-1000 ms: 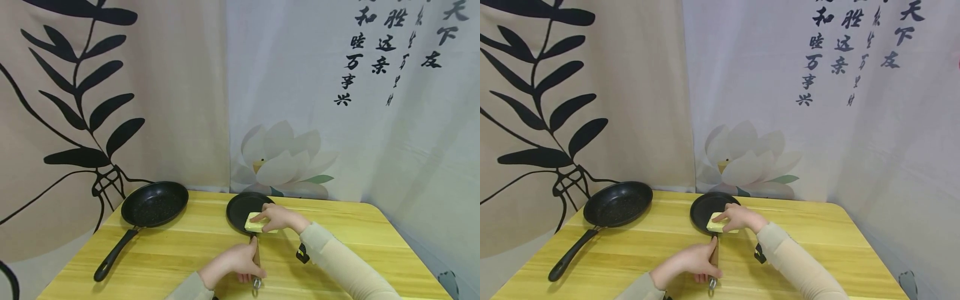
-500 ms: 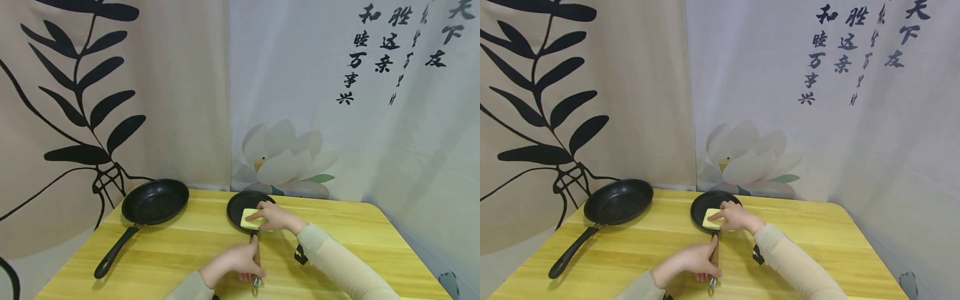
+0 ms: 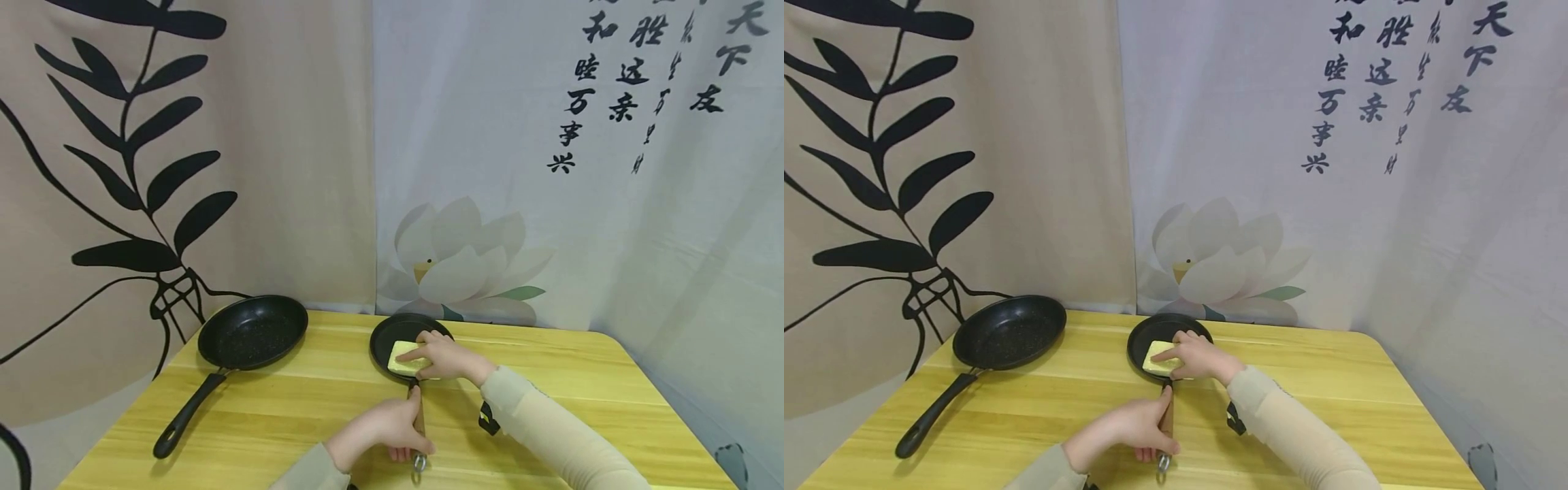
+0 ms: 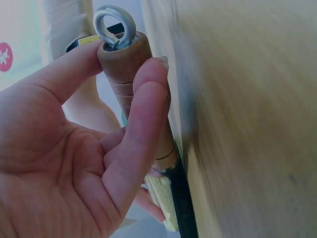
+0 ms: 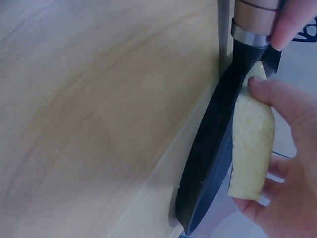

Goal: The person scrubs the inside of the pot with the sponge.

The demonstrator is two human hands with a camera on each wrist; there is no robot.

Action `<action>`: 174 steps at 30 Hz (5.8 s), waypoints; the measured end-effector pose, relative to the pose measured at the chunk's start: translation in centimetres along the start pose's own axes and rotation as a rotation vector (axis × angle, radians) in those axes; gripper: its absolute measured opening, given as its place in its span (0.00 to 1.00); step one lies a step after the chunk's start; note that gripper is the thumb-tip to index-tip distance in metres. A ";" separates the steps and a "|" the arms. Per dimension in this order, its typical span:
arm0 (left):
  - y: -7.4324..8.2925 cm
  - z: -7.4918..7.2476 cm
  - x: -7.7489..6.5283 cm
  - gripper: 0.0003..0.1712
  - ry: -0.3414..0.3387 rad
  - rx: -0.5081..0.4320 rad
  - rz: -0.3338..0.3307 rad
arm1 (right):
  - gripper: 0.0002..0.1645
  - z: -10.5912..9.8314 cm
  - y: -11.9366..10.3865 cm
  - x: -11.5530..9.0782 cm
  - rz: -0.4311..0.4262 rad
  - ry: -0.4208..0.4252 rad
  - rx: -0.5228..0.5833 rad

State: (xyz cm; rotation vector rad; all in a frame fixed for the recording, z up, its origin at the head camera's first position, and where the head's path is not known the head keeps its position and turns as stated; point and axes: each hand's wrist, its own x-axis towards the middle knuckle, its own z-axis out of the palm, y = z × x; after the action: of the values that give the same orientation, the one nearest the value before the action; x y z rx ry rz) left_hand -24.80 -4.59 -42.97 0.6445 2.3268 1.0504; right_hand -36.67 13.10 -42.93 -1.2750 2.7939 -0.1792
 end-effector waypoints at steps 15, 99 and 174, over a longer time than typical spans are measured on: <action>-0.2 0.2 0.1 0.58 0.012 0.010 0.011 | 0.28 0.6 -0.5 0.7 0.046 0.007 -0.027; -0.2 0.4 0.1 0.59 0.017 -0.017 -0.007 | 0.29 2.0 0.8 5.8 0.181 0.045 0.003; 0.0 0.6 -0.1 0.61 0.073 0.020 -0.014 | 0.32 1.5 3.5 3.9 0.443 0.164 0.113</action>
State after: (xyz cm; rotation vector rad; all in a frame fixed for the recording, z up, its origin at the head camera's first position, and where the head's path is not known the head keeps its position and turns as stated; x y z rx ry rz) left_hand -24.38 -4.37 -43.31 0.6060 2.4035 1.0621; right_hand -41.66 12.28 -44.96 -0.6198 3.0632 -0.4216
